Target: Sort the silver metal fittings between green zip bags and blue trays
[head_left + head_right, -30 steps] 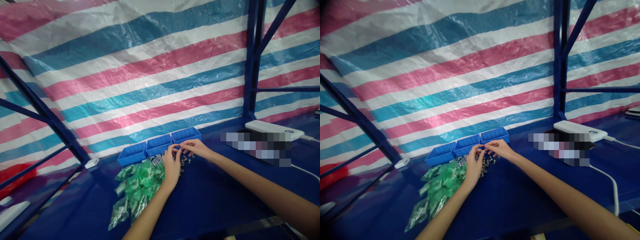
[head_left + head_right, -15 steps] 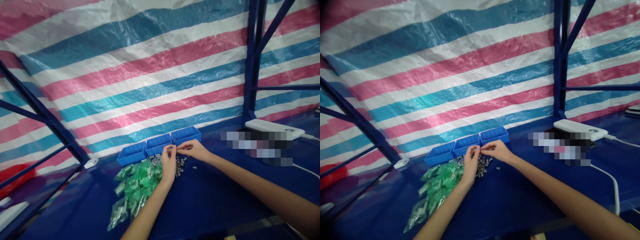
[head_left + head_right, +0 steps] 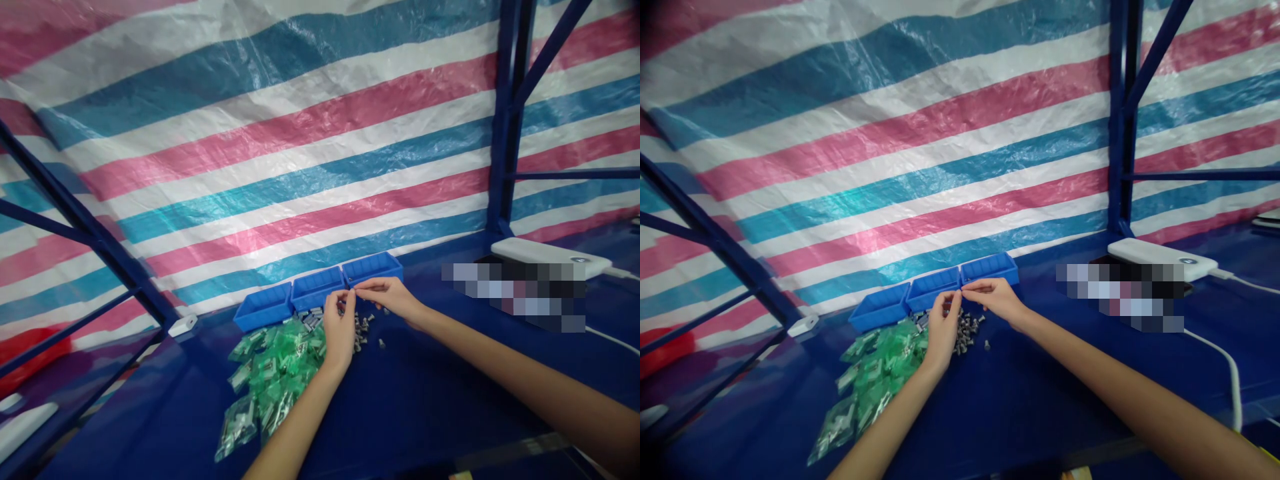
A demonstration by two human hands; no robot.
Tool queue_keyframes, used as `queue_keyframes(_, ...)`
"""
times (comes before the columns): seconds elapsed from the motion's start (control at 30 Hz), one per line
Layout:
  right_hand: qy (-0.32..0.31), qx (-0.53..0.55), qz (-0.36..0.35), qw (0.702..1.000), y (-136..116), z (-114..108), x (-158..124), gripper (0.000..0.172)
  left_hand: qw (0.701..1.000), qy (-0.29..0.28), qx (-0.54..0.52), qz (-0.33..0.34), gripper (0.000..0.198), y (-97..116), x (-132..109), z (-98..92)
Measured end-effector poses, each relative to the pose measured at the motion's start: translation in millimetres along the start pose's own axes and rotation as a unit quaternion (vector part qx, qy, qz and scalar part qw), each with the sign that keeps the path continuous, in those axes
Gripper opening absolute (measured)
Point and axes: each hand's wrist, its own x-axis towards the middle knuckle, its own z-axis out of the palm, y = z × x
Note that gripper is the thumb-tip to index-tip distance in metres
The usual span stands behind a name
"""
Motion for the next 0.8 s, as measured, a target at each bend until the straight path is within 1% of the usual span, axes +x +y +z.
queue_keyframes(0.2, -0.01, -0.008, 0.015, 1.0, -7, 2, -5, 0.031, 1.0, 0.021, 0.001, 0.014, 0.028, 4, -1, -0.6)
queue_keyframes(0.43, -0.039, 0.013, 0.0, 0.999, 5, 2, 0, 0.033, 0.999, 0.039, 0.0, 0.022, 0.025, 4, -1, -1.5)
queue_keyframes(0.6, -0.044, 0.003, 0.01, 0.999, 7, 3, 1, 0.032, 0.999, 0.041, 0.006, 0.028, 0.023, 4, -1, -2.4)
queue_keyframes(0.8, -0.09, 0.013, 0.007, 0.996, 3, 5, -4, 0.032, 0.999, 0.035, 0.002, 0.025, 0.025, 5, -1, -2.1)
